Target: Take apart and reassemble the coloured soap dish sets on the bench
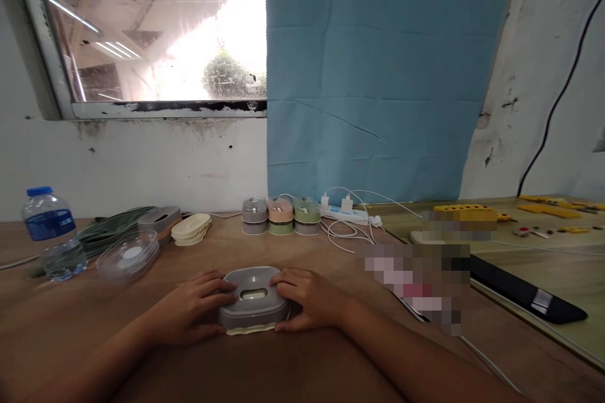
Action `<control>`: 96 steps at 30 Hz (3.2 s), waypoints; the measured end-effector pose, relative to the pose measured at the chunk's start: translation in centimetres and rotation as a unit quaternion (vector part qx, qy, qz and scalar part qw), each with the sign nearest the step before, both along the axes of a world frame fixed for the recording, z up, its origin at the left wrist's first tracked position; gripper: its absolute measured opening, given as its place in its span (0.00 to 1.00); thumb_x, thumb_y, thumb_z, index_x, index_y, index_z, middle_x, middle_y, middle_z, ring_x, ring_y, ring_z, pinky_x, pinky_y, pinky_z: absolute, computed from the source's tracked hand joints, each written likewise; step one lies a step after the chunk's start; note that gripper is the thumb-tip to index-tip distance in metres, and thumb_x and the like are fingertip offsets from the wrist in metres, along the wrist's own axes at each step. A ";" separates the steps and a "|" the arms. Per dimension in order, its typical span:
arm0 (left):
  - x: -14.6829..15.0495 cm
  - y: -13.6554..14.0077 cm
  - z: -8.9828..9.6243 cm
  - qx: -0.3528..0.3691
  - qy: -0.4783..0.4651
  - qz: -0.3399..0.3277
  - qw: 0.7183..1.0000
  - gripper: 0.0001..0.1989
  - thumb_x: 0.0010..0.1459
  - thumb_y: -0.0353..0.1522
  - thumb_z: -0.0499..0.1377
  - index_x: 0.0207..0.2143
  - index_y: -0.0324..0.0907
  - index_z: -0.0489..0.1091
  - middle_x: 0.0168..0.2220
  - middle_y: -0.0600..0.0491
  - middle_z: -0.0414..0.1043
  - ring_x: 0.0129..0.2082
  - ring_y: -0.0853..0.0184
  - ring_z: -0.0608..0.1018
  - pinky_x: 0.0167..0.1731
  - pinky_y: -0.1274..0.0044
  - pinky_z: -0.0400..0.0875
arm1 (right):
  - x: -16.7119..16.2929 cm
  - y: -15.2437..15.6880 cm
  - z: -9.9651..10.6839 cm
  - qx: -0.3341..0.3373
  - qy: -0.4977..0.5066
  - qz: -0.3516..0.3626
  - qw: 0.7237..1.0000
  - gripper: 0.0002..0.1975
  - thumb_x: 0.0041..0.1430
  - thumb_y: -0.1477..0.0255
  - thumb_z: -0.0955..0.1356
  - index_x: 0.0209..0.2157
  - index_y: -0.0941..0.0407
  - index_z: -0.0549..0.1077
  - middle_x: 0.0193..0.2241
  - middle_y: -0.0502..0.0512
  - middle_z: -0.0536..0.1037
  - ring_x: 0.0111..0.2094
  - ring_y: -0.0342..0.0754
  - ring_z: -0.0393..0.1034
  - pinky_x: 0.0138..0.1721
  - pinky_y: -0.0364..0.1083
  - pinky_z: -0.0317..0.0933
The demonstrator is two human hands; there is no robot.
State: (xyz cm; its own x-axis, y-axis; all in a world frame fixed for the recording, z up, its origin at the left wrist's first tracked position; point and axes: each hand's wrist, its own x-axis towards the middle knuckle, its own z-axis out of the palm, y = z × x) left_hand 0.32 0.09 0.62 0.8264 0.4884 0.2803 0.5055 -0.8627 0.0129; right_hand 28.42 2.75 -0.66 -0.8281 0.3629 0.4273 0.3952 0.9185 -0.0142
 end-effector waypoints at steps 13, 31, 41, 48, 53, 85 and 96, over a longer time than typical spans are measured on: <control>1.0 -0.8 -0.5 -0.104 -0.100 0.075 0.987 0.20 0.45 0.37 0.59 0.42 0.44 0.65 0.46 0.51 0.65 0.44 0.62 0.67 0.45 0.72 0.62 | -0.5 -0.5 -0.2 -0.078 0.046 -0.026 0.996 0.18 0.41 0.64 0.69 0.35 0.56 0.67 0.39 0.57 0.72 0.39 0.49 0.67 0.41 0.46 0.62; 0.9 -0.4 -1.0 -0.128 -0.174 0.065 0.974 0.21 0.39 0.34 0.64 0.38 0.45 0.64 0.50 0.50 0.56 0.50 0.60 0.60 0.49 0.70 0.57 | -0.2 0.2 -0.6 0.038 0.088 0.009 0.995 0.17 0.41 0.62 0.70 0.31 0.56 0.66 0.41 0.58 0.73 0.46 0.52 0.63 0.49 0.50 0.58; 0.9 0.1 -1.3 -0.180 -0.186 0.058 0.964 0.23 0.39 0.34 0.64 0.40 0.45 0.63 0.51 0.49 0.53 0.50 0.60 0.61 0.49 0.70 0.58 | 0.1 0.7 -1.0 -0.015 0.085 0.016 0.996 0.19 0.42 0.59 0.70 0.34 0.55 0.66 0.41 0.58 0.73 0.47 0.51 0.62 0.50 0.51 0.55; 0.7 0.4 -1.6 -0.197 -0.170 0.057 0.964 0.25 0.39 0.36 0.64 0.42 0.46 0.63 0.52 0.49 0.52 0.51 0.60 0.61 0.49 0.70 0.57 | -0.2 0.6 -0.8 -0.069 0.079 0.018 0.994 0.19 0.43 0.61 0.70 0.36 0.55 0.65 0.42 0.58 0.71 0.47 0.51 0.62 0.50 0.51 0.54; 0.6 0.5 -1.4 -0.153 -0.157 0.087 0.972 0.23 0.39 0.41 0.64 0.40 0.48 0.66 0.51 0.50 0.57 0.52 0.57 0.60 0.51 0.66 0.54 | -0.2 0.4 -0.4 -0.138 0.065 -0.005 0.988 0.22 0.40 0.61 0.71 0.36 0.56 0.65 0.44 0.58 0.69 0.48 0.52 0.61 0.49 0.51 0.56; -11.8 5.3 0.4 0.081 0.002 0.587 0.806 0.12 0.50 0.35 0.46 0.24 0.39 0.66 0.33 0.43 0.71 0.33 0.56 0.73 0.30 0.71 0.62 | -0.3 0.1 -0.7 -0.247 0.076 -0.041 0.965 0.19 0.42 0.69 0.70 0.38 0.55 0.62 0.46 0.56 0.66 0.47 0.50 0.61 0.47 0.49 0.58; -8.5 3.8 2.1 0.167 -0.422 0.450 0.769 0.09 0.55 0.35 0.44 0.31 0.41 0.59 0.29 0.50 0.65 0.33 0.62 0.71 0.36 0.72 0.64 | -0.3 0.3 -0.5 -0.080 0.086 -0.039 0.992 0.21 0.42 0.63 0.68 0.40 0.55 0.64 0.45 0.59 0.66 0.46 0.54 0.61 0.46 0.53 0.55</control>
State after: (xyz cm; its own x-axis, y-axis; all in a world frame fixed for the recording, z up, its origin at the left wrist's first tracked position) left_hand -8.21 3.85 2.69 -0.3488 0.5409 0.7653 0.8333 -0.1947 0.5174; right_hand 28.11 3.01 -1.15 -0.7155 0.4973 0.4907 0.4434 0.8660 -0.2310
